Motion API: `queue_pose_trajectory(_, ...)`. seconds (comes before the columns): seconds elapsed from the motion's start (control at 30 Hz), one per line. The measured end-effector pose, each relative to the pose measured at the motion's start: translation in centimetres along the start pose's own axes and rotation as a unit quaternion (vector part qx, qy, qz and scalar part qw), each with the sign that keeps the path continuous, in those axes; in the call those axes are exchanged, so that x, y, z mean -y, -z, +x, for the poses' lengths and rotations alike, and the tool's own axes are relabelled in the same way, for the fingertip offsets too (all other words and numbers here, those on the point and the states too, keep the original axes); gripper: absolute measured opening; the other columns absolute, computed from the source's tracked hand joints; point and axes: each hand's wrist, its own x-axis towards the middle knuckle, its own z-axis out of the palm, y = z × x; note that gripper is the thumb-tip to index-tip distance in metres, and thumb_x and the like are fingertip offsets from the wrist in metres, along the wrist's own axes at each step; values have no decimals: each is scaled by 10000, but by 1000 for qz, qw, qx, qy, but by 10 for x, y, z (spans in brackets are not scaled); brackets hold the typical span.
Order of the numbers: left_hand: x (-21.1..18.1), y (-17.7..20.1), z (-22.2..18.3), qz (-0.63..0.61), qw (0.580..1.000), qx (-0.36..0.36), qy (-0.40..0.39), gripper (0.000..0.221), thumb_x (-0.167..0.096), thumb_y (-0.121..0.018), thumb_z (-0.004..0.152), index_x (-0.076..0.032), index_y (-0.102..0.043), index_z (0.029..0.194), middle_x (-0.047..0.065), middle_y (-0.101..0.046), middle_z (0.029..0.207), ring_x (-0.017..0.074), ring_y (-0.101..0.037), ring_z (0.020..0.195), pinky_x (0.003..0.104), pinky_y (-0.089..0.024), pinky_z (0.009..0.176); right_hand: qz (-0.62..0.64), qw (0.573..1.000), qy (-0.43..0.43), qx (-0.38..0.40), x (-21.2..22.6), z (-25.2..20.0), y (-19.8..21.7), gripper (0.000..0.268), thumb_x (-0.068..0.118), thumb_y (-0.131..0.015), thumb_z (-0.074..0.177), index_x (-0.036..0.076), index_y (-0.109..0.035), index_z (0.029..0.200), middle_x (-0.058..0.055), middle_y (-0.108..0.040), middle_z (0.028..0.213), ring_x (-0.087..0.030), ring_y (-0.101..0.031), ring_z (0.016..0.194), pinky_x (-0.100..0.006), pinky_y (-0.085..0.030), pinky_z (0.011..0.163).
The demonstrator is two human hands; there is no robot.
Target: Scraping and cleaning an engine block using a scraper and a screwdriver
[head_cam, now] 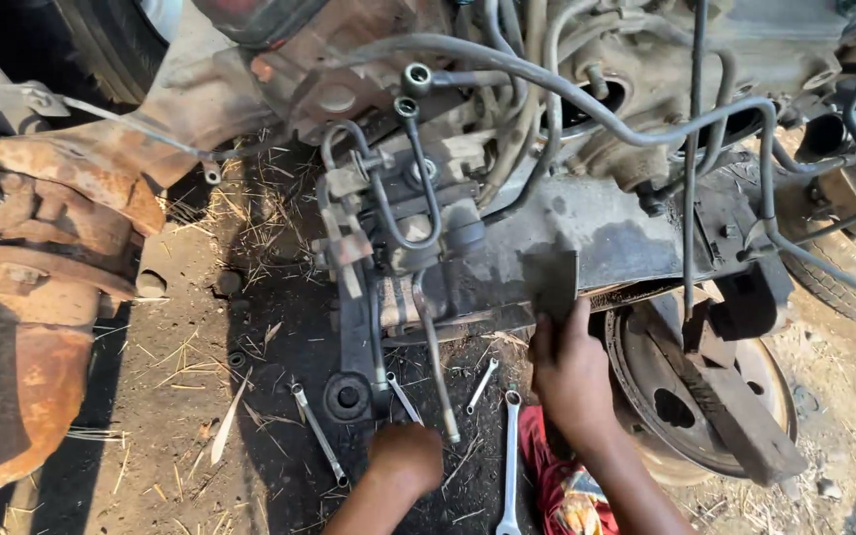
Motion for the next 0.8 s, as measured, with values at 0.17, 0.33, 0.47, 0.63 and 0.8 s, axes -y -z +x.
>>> queue_pose_trajectory(0.17,8,2,3,-31,999,-10,-25,308,-213,-638,1055,-31,-823,1222,180,-822,1185,356,-797,1002,558,-615,855,-90,993,73,36,-5,-10,-28,494,297,-591,1114,-64,-413,1402,-313,-779,770,-557,-738,656,-666,-507,618)
queue_pose_trajectory(0.33,16,2,1,-36,999,-5,-24,299,-81,-584,1027,16,-811,1196,227,-807,1153,357,-785,982,529,-625,845,-100,993,29,56,-8,-3,-23,455,61,-570,1085,-91,-342,1448,-162,-797,747,-294,-760,490,-420,-628,393)
queue_pose_trajectory(0.47,21,8,-1,-38,998,-7,-42,397,-298,-567,1107,4,-816,1174,217,-820,1110,390,-793,918,563,-624,800,-69,987,-42,139,16,-12,-8,292,291,-619,1129,83,-538,1317,-207,-877,939,-376,-825,670,-571,-601,645)
queue_pose_trajectory(0.63,18,29,-20,-35,995,21,-95,414,-289,-523,1178,37,-777,1214,198,-808,1091,348,-775,856,545,-626,830,-101,993,50,32,-21,-12,-35,649,304,-648,1069,-14,-391,1572,-306,-813,1044,-552,-774,881,-659,-555,723)
queue_pose_trajectory(0.8,11,46,-40,-57,989,71,-120,373,-250,-523,1218,22,-778,1214,143,-791,1020,226,-711,750,436,-652,773,-25,999,1,23,2,-17,-27,456,293,-592,1126,-5,-446,1439,-196,-827,771,-371,-751,526,-527,-559,494)
